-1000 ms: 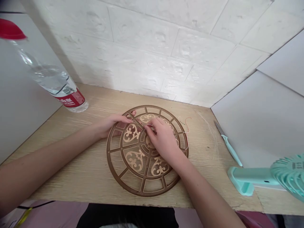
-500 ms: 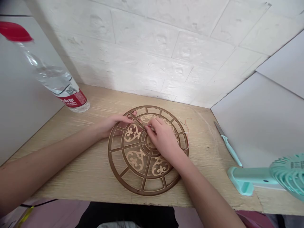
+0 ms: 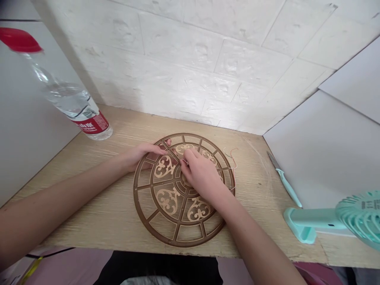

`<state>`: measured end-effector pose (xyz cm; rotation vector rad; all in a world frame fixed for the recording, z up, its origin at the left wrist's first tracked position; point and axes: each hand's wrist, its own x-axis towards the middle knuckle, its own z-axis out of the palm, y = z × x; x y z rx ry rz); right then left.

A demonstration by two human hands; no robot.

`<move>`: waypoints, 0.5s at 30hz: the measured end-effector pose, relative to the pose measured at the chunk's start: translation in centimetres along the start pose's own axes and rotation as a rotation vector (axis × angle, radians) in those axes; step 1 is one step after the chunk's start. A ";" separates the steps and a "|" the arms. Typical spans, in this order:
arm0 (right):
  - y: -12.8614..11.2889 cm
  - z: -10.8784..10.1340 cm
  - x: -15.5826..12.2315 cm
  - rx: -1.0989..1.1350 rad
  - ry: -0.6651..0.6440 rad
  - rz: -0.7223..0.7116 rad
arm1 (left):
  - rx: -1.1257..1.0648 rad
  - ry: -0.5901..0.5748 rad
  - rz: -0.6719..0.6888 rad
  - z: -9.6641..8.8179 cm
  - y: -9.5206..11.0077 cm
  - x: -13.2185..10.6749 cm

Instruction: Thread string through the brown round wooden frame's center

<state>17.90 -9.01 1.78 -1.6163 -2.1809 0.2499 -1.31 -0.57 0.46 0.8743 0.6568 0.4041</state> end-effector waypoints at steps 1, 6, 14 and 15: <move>-0.1 0.0 0.0 -0.004 0.001 -0.003 | -0.001 0.002 0.002 0.0 0.0 0.0; -0.3 0.4 -0.1 0.011 -0.010 -0.009 | 0.081 0.084 0.045 0.1 0.4 0.0; -0.4 0.4 -0.1 0.068 -0.045 0.041 | 1.032 0.350 0.160 0.5 2.2 -1.1; -0.4 0.4 -0.1 0.074 -0.045 0.038 | 1.128 0.400 0.154 0.5 2.2 -1.2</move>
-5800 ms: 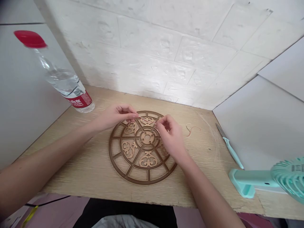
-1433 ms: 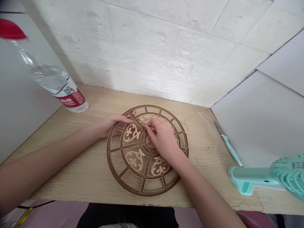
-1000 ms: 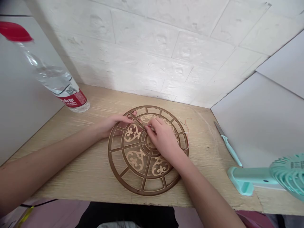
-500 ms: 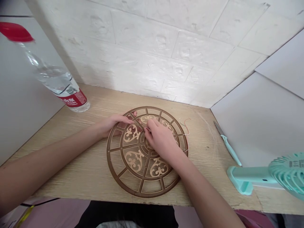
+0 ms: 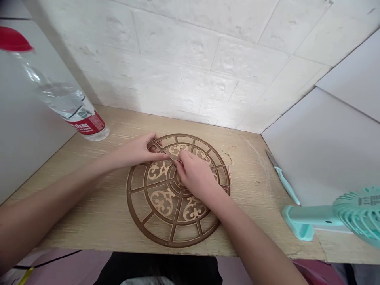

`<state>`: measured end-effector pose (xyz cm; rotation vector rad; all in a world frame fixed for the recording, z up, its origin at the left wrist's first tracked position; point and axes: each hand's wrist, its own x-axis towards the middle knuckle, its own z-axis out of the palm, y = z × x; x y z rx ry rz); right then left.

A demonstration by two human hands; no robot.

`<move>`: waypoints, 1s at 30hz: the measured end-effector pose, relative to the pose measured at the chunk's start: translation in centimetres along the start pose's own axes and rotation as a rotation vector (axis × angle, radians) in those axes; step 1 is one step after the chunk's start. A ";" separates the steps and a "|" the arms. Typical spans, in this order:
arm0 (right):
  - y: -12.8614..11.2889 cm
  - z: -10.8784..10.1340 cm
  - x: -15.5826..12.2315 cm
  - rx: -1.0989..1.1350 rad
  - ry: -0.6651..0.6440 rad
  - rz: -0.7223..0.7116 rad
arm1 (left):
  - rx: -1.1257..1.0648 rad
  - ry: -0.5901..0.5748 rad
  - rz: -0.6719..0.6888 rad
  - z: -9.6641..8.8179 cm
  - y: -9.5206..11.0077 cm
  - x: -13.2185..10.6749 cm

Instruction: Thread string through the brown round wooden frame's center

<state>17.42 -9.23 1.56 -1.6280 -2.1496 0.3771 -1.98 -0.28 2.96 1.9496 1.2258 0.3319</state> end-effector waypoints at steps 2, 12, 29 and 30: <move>-0.1 -0.1 0.0 0.026 -0.001 -0.021 | 0.140 0.050 -0.023 0.2 0.2 -0.4; 0.7 -1.0 0.0 0.243 0.048 0.026 | 0.380 0.074 -0.093 1.1 1.7 -1.6; 1.5 -2.1 0.4 0.167 0.144 0.339 | 0.372 0.155 -0.077 1.7 1.7 -1.8; 1.5 -2.2 0.4 0.171 0.138 0.343 | 0.375 0.158 -0.080 1.7 1.7 -1.7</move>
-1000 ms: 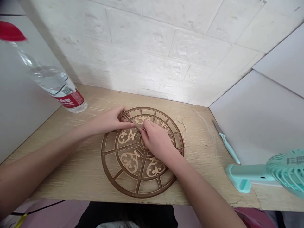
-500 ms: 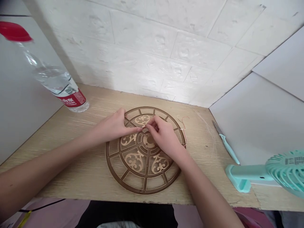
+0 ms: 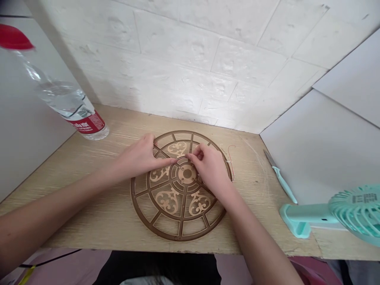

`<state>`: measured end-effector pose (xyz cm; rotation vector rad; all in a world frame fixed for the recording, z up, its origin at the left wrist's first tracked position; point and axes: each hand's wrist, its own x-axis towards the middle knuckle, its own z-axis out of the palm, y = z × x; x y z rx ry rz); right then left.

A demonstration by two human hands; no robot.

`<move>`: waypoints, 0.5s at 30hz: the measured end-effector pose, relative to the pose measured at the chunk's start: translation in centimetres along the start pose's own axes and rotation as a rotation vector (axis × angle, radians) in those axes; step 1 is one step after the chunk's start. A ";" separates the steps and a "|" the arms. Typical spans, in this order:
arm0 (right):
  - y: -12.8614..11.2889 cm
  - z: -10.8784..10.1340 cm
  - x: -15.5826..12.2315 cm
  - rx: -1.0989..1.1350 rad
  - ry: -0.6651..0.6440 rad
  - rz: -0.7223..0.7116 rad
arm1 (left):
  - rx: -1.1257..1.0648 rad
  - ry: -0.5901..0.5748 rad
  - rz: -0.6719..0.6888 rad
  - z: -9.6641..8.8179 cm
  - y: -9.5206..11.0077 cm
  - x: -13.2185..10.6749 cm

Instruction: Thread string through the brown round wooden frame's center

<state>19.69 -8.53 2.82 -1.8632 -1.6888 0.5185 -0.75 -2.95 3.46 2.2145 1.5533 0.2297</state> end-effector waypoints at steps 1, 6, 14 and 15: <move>0.1 -0.1 0.0 0.006 -0.006 0.002 | 0.003 0.000 -0.004 0.0 0.0 0.0; 0.8 -0.6 0.1 0.125 -0.033 -0.013 | -0.008 0.006 -0.028 -0.4 0.1 0.1; 1.1 -0.6 0.2 -0.053 -0.008 -0.094 | 0.010 0.006 -0.029 -1.0 0.3 -0.1; 1.2 -0.5 0.3 -0.059 -0.029 -0.092 | 0.015 0.002 -0.014 -0.8 0.1 -0.1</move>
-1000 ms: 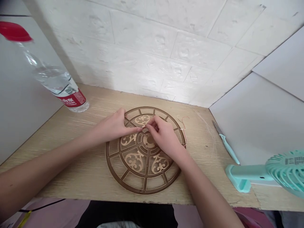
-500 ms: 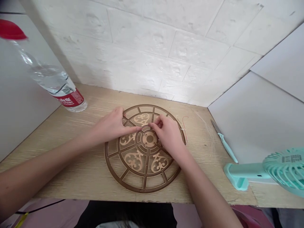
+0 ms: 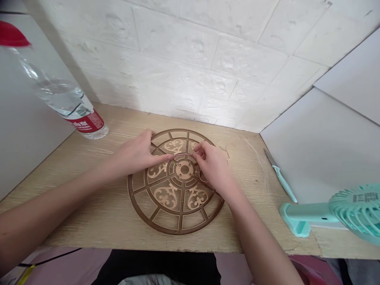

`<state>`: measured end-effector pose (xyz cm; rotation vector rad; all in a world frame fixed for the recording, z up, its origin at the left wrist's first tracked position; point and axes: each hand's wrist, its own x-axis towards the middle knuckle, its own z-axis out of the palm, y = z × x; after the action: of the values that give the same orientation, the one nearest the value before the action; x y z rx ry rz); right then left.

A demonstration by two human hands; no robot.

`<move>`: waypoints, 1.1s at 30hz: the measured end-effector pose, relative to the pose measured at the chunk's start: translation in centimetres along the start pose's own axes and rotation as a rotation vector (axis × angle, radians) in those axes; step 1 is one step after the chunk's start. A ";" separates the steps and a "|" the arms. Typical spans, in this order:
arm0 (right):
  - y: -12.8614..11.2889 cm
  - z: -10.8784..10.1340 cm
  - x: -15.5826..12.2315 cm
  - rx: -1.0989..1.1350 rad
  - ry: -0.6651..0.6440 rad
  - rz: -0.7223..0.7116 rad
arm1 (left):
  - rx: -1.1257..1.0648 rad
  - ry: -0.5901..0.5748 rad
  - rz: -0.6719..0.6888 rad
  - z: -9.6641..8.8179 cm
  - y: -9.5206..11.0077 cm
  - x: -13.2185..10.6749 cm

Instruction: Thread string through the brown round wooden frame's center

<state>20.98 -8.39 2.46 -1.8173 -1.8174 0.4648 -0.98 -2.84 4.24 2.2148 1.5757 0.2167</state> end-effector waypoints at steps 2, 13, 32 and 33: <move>0.2 0.1 0.1 -0.011 -0.047 0.014 | 0.014 -0.014 0.038 0.4 -0.6 0.3; 0.4 1.3 0.2 0.034 -0.161 -0.041 | 0.057 -0.035 0.040 1.7 -1.6 0.9; -0.3 0.9 -0.1 0.073 -0.184 -0.144 | 0.137 -0.015 0.021 2.5 -0.5 0.2; -0.4 0.8 -0.2 0.084 -0.181 -0.148 | 0.110 -0.026 0.007 2.4 -0.5 0.2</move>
<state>20.21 -8.47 1.99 -1.6155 -2.0049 0.6565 -0.48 -3.14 1.87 2.2968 1.6013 0.1054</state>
